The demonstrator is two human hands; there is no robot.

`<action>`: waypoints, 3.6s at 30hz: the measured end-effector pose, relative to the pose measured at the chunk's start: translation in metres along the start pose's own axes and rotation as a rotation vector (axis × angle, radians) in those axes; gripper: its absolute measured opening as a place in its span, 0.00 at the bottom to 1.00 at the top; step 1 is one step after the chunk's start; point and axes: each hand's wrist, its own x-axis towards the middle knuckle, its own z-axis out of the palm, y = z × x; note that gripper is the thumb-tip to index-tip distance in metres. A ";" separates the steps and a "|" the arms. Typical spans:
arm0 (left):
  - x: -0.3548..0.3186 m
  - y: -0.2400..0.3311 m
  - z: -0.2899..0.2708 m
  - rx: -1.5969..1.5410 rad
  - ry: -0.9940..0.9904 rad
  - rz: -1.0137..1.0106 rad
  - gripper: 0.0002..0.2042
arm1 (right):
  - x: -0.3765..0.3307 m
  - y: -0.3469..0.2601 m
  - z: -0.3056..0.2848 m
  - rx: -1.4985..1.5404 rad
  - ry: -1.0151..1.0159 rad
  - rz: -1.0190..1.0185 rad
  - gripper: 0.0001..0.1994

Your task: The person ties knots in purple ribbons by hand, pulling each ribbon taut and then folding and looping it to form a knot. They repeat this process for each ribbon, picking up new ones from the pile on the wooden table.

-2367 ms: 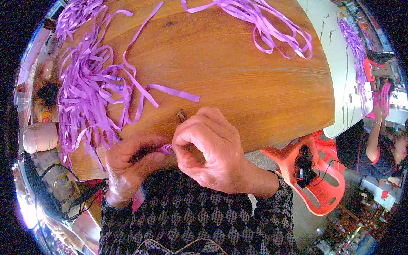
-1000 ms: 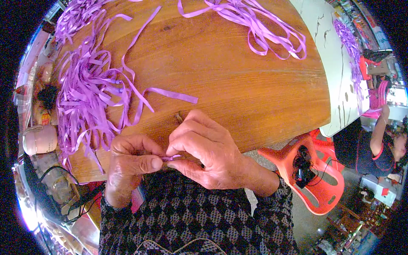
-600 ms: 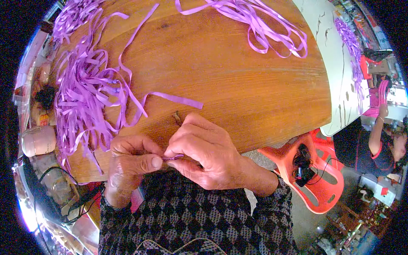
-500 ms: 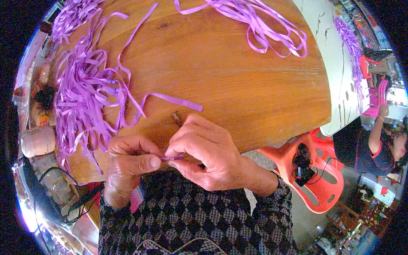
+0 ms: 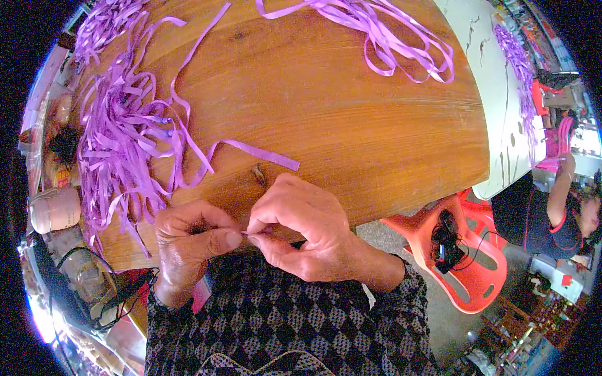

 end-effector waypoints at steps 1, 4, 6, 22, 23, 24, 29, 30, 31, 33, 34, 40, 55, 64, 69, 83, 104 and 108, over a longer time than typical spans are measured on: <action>0.000 0.000 -0.002 0.049 0.015 0.013 0.04 | -0.001 0.000 0.000 -0.017 0.015 0.012 0.09; -0.003 -0.003 -0.005 0.094 0.040 0.040 0.04 | -0.004 0.002 -0.003 -0.027 0.036 -0.016 0.10; -0.004 -0.002 -0.005 0.089 0.052 0.055 0.04 | -0.004 0.001 -0.004 -0.036 0.020 -0.019 0.10; -0.007 -0.006 -0.002 0.235 0.071 0.138 0.04 | -0.007 -0.002 -0.001 -0.140 -0.002 -0.034 0.11; -0.007 -0.005 -0.002 0.303 0.056 0.175 0.04 | -0.007 -0.002 -0.001 -0.142 -0.001 -0.033 0.11; -0.007 -0.006 -0.004 0.303 0.052 0.175 0.04 | -0.008 -0.001 0.000 -0.099 -0.010 -0.008 0.11; -0.008 -0.007 -0.007 0.432 0.071 0.243 0.05 | -0.009 0.000 -0.002 -0.065 -0.034 0.021 0.10; -0.008 -0.007 -0.005 0.432 0.071 0.246 0.05 | -0.009 0.000 -0.004 -0.069 -0.007 0.011 0.10; -0.009 -0.007 -0.004 0.405 0.090 0.244 0.05 | -0.009 -0.001 -0.005 -0.072 0.018 0.000 0.10; -0.009 -0.009 -0.003 0.377 0.110 0.245 0.05 | -0.009 -0.001 -0.006 -0.093 0.034 0.013 0.10; -0.010 -0.010 -0.003 0.383 0.111 0.255 0.05 | -0.009 0.000 -0.005 -0.106 0.052 -0.015 0.10; -0.009 -0.011 -0.001 0.472 0.044 0.467 0.05 | -0.010 -0.014 0.000 -0.311 0.007 -0.119 0.14; -0.011 0.004 -0.060 0.467 0.222 0.481 0.08 | -0.034 -0.002 -0.102 -0.672 0.554 0.281 0.12; -0.008 0.009 -0.018 0.147 0.053 0.282 0.08 | 0.024 -0.018 0.011 -0.460 0.007 -0.182 0.19; -0.004 0.014 -0.010 0.085 -0.025 0.287 0.08 | 0.019 -0.006 0.017 -0.388 0.033 -0.264 0.16; -0.015 0.028 -0.075 0.126 0.372 0.169 0.11 | -0.017 -0.013 -0.086 -0.201 0.537 0.458 0.06; -0.028 0.019 -0.208 -1.024 0.483 0.329 0.08 | -0.078 0.027 -0.178 -0.126 1.097 0.351 0.08; -0.017 0.004 -0.233 -1.166 0.171 0.539 0.09 | -0.064 0.043 -0.183 0.559 0.963 0.115 0.09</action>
